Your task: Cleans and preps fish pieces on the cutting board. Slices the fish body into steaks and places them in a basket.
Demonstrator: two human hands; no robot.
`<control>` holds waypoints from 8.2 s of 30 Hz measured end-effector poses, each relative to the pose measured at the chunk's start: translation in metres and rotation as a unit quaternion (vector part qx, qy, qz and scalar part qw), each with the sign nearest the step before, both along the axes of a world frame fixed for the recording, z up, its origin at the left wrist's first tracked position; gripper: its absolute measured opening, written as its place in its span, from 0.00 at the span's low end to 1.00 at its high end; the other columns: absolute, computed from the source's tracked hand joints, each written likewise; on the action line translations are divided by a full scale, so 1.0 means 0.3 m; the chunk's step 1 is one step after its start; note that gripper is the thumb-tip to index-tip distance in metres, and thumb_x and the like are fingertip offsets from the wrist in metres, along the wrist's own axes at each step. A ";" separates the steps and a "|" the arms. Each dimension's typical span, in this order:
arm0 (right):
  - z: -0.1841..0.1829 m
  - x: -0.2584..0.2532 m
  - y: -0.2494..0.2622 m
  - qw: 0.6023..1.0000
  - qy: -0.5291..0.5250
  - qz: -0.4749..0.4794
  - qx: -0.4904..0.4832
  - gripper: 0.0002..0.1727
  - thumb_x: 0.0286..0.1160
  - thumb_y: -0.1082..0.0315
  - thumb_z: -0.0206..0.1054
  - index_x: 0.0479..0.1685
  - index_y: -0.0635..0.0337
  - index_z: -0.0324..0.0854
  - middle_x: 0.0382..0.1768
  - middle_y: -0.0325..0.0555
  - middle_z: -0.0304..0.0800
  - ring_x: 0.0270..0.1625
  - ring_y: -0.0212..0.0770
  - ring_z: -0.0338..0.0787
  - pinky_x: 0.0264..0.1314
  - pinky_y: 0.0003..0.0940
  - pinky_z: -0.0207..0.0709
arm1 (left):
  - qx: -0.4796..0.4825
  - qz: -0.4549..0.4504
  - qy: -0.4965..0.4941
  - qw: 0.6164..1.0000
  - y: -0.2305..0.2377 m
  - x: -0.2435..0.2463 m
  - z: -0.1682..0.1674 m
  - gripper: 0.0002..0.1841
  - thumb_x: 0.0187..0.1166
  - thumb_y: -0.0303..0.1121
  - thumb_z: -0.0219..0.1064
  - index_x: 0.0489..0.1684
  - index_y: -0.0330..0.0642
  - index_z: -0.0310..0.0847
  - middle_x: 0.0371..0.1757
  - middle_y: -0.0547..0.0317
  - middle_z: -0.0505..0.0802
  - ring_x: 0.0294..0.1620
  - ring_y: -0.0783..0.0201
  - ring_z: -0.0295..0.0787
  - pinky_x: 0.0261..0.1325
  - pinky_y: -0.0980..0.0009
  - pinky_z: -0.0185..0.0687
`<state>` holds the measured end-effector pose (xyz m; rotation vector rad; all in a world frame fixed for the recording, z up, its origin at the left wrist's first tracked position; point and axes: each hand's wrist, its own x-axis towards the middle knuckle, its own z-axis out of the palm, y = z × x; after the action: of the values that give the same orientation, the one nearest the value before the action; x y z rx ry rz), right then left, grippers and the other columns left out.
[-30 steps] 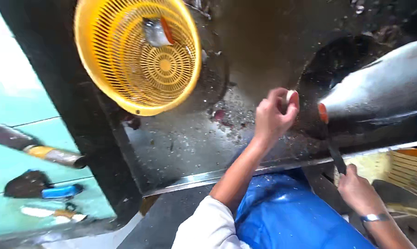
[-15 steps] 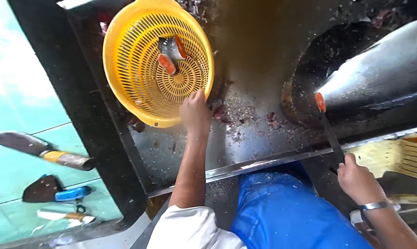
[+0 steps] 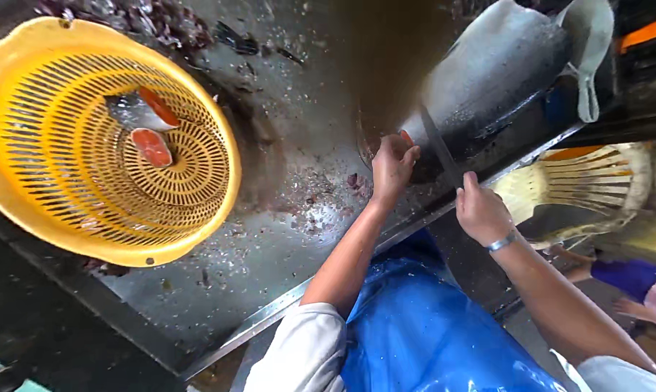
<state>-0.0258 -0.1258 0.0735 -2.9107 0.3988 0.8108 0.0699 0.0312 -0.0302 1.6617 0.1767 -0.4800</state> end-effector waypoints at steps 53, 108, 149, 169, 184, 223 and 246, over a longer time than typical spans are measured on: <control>-0.070 0.297 0.162 0.995 0.085 -0.008 -0.047 0.21 0.95 0.61 0.45 0.78 0.60 0.62 0.38 0.63 0.91 0.46 0.68 0.95 0.42 0.64 0.86 | -0.024 0.043 0.030 0.998 -0.029 0.054 -0.041 0.22 0.76 0.38 0.77 0.61 0.36 0.76 0.45 0.54 0.94 0.34 0.63 0.95 0.40 0.63 0.97; 0.085 -0.100 -0.149 0.991 -0.018 -0.038 0.130 0.19 0.94 0.55 0.46 0.65 0.60 0.72 0.22 0.53 0.82 0.25 0.56 0.88 0.30 0.59 0.83 | 0.300 0.284 -0.146 0.899 0.898 0.039 0.277 0.36 0.79 0.47 0.70 0.83 0.36 0.64 0.71 0.51 0.84 0.65 0.65 0.88 0.61 0.68 0.89; -0.053 0.314 0.082 0.999 0.048 -0.010 -0.009 0.21 0.93 0.62 0.46 0.78 0.61 0.65 0.36 0.63 0.91 0.44 0.68 0.95 0.40 0.64 0.85 | -0.093 0.066 0.015 0.993 -0.104 0.077 -0.063 0.24 0.72 0.34 0.80 0.61 0.38 0.72 0.39 0.54 0.93 0.30 0.60 0.95 0.35 0.61 0.97; 0.066 0.268 0.080 0.985 0.146 0.022 -0.091 0.19 0.94 0.61 0.46 0.75 0.62 0.62 0.33 0.66 0.87 0.38 0.70 0.93 0.33 0.66 0.84 | -0.054 0.056 -0.010 0.997 -0.089 0.068 -0.053 0.26 0.70 0.34 0.82 0.62 0.34 0.75 0.40 0.53 0.93 0.34 0.62 0.95 0.41 0.61 0.96; -0.110 0.253 0.041 0.991 0.122 -0.016 -0.061 0.23 0.94 0.62 0.46 0.83 0.59 0.57 0.40 0.66 0.91 0.48 0.70 0.94 0.45 0.66 0.86 | 0.024 0.042 0.001 0.999 -0.094 0.080 -0.023 0.30 0.69 0.39 0.82 0.67 0.35 0.76 0.48 0.51 0.94 0.45 0.61 0.96 0.53 0.60 0.95; 0.011 -0.043 -0.366 0.971 -0.057 -0.004 0.234 0.21 0.93 0.54 0.43 0.63 0.62 0.71 0.23 0.50 0.82 0.20 0.52 0.86 0.22 0.56 0.81 | -0.084 0.141 -0.199 0.966 -0.079 -0.058 0.023 0.34 0.94 0.43 0.33 0.92 0.25 0.43 0.92 0.38 0.63 0.92 0.56 0.59 0.93 0.59 0.56; -0.041 0.100 -0.162 0.996 -0.054 0.052 0.047 0.19 0.92 0.60 0.47 0.69 0.62 0.71 0.23 0.57 0.85 0.30 0.64 0.92 0.28 0.59 0.82 | 0.238 0.091 -0.184 0.949 -0.252 0.034 -0.102 0.26 0.86 0.48 0.61 0.75 0.42 0.74 0.48 0.58 0.93 0.56 0.58 0.87 0.67 0.48 0.70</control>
<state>0.0044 -0.1745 0.0612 -2.8900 0.1951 0.6629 0.0802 -0.0444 -0.0606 2.1500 0.1760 0.0282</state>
